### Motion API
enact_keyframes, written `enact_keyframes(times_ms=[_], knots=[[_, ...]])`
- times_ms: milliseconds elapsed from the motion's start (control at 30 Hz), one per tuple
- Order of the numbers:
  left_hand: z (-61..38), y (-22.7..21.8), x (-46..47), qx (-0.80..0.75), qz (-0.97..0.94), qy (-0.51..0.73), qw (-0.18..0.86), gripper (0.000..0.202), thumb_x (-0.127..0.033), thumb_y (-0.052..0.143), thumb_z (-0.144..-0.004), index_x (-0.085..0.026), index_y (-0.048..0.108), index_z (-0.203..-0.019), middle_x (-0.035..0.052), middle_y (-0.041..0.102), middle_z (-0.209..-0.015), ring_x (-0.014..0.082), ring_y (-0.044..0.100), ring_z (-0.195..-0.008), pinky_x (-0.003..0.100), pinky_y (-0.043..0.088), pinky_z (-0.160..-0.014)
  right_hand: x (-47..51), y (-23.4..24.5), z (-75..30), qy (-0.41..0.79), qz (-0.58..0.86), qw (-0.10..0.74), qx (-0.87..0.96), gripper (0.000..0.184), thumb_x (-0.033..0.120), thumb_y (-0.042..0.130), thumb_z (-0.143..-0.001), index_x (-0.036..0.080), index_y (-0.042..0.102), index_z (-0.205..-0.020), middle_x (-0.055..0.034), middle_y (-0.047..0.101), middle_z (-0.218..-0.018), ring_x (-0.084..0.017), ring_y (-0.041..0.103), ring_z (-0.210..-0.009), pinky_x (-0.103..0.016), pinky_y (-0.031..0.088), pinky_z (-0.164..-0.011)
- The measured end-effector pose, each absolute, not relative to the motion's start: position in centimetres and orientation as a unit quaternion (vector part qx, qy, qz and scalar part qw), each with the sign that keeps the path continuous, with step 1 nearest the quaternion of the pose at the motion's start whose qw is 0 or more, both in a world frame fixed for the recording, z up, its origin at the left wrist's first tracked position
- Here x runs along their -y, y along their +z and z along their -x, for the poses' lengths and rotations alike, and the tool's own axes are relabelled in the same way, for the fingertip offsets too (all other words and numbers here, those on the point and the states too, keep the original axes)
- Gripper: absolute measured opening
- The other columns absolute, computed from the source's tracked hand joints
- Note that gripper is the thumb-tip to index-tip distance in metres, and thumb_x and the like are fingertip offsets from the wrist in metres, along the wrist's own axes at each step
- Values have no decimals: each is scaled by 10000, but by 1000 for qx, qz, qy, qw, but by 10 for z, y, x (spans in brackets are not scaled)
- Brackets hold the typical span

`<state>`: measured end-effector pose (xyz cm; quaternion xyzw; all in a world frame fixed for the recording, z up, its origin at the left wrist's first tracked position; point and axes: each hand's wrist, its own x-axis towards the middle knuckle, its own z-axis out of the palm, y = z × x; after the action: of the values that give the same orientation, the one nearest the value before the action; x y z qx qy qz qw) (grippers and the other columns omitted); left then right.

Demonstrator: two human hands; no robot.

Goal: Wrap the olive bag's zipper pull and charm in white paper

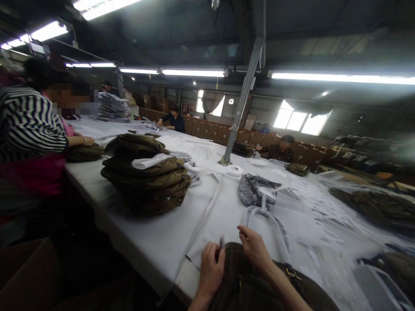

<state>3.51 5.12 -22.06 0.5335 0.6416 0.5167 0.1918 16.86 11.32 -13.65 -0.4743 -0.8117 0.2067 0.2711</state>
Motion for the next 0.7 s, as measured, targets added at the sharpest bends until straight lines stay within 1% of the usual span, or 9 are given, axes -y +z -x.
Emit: enact_keyframes(times_ms=[67, 100, 167, 300, 400, 467, 567, 633, 700], knots=[[-36, -221, -51, -646, -526, 521, 186, 198, -291, 375, -864, -197, 456, -711, 12, 498, -742, 168, 499, -768, 298, 401, -741, -105, -136, -169, 241, 498, 303, 776, 325, 220, 411, -808, 121, 602, -1052, -96, 677, -881, -206, 614, -818, -293, 440, -774], [-36, -221, -51, -647, -526, 521, 185, 199, -290, 376, -864, -197, 455, -706, 11, 499, -738, 167, 500, -761, 296, 403, -732, -101, -137, -168, 260, 495, 304, 771, 324, 213, 426, -794, 125, 604, -1050, -81, 684, -855, -200, 620, -801, -288, 445, -769], [-36, -221, -52, -647, -527, 519, 183, 202, -285, 378, -865, -197, 452, -699, 11, 500, -733, 166, 500, -750, 295, 405, -720, -94, -141, -162, 282, 487, 297, 772, 315, 183, 439, -765, 129, 620, -1016, -69, 690, -844, -196, 623, -799, -282, 447, -767], [-37, -220, -50, -648, -537, 513, 168, 207, -284, 365, -877, -192, 466, -721, 21, 501, -760, 174, 499, -779, 310, 409, -750, -90, -151, -146, 284, 472, 270, 790, 247, 146, 421, -733, 141, 651, -824, -62, 684, -758, -192, 615, -731, -274, 439, -698], [-38, -221, -49, -651, -549, 501, 152, 222, -280, 341, -888, -190, 481, -741, 30, 499, -782, 181, 495, -806, 326, 409, -784, -93, -154, -140, 292, 458, 272, 795, 243, 141, 414, -732, 149, 644, -808, -46, 680, -748, -176, 604, -713, -260, 424, -684], [-38, -221, -48, -656, -557, 488, 147, 226, -267, 329, -891, -188, 487, -751, 36, 503, -796, 185, 493, -824, 339, 405, -804, -96, -153, -138, 307, 453, 269, 792, 211, 144, 437, -717, 160, 636, -785, -18, 661, -696, -158, 587, -663, -242, 410, -641], [-37, -219, -46, -660, -570, 467, 143, 232, -230, 317, -888, -187, 506, -760, 42, 522, -821, 191, 495, -842, 355, 396, -817, -98, -152, -137, 314, 465, 270, 782, 102, 171, 501, -685, 165, 600, -660, 17, 588, -575, -139, 530, -569, -226, 367, -553], [-37, -217, -45, -665, -574, 457, 141, 245, -210, 311, -885, -187, 521, -761, 44, 540, -829, 194, 500, -843, 360, 392, -809, -97, -155, -137, 313, 471, 281, 775, 79, 185, 517, -687, 165, 577, -640, 20, 570, -573, -137, 520, -573, -224, 365, -550], [-37, -216, -45, -675, -570, 447, 138, 253, -205, 315, -883, -185, 533, -755, 45, 557, -823, 199, 507, -840, 365, 389, -797, -95, -161, -138, 334, 461, 304, 764, 74, 190, 507, -712, 164, 571, -684, 13, 586, -621, -142, 541, -617, -224, 391, -591]])
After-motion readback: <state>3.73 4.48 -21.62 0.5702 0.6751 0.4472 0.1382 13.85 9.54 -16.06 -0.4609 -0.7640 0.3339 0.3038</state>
